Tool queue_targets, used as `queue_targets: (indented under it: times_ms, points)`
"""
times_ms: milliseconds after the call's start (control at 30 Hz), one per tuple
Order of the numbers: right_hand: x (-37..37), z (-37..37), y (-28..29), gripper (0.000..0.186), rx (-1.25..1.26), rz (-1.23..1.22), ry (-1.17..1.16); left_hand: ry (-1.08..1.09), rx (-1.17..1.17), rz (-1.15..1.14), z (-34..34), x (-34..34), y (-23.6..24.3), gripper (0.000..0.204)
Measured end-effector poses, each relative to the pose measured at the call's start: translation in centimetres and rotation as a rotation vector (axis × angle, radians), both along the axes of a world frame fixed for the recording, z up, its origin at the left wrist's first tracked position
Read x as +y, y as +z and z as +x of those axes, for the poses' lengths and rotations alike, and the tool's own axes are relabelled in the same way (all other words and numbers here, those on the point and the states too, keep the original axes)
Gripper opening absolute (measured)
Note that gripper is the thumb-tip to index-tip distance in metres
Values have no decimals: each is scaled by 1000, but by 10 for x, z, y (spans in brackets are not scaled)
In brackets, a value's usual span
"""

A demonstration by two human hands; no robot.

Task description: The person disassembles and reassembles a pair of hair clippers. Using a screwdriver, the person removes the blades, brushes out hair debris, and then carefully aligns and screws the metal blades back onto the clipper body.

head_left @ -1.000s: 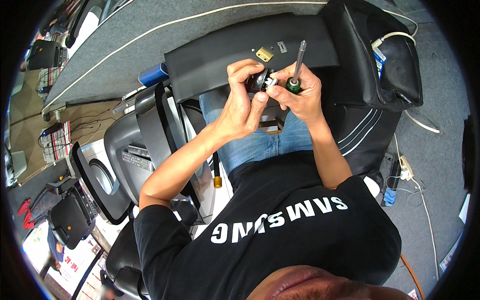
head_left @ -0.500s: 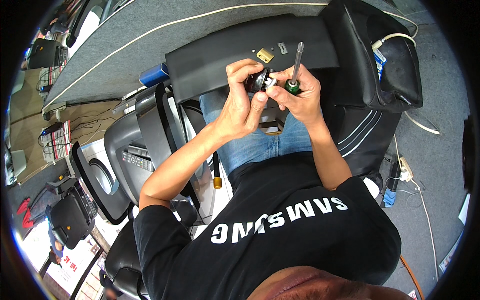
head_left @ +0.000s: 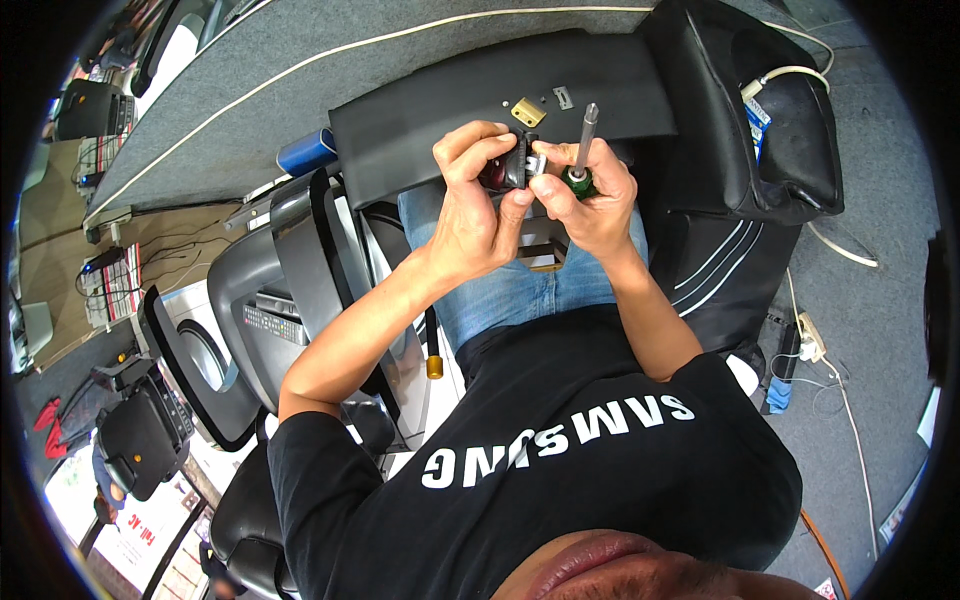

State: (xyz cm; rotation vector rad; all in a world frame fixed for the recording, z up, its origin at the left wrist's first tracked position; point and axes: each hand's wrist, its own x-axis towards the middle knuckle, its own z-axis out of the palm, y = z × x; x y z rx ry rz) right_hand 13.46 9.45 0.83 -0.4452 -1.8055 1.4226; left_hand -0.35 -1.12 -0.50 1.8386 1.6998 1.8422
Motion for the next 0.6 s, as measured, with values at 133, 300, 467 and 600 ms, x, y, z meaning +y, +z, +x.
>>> queue_targets:
  times_ms: [133,300,467,600]
  points:
    - [3,-4,2,28,39,135,-27,42,53,24,-1,2,3,54]
    - [8,-3,8,26,19,221,2,75,118,13,-3,1,4,54]
    - [0,-3,7,27,5,49,-23,29,31,-30,0,1,3,53]
    - [-2,-2,10,27,-46,92,-64,40,8,-56,1,-2,5,53]
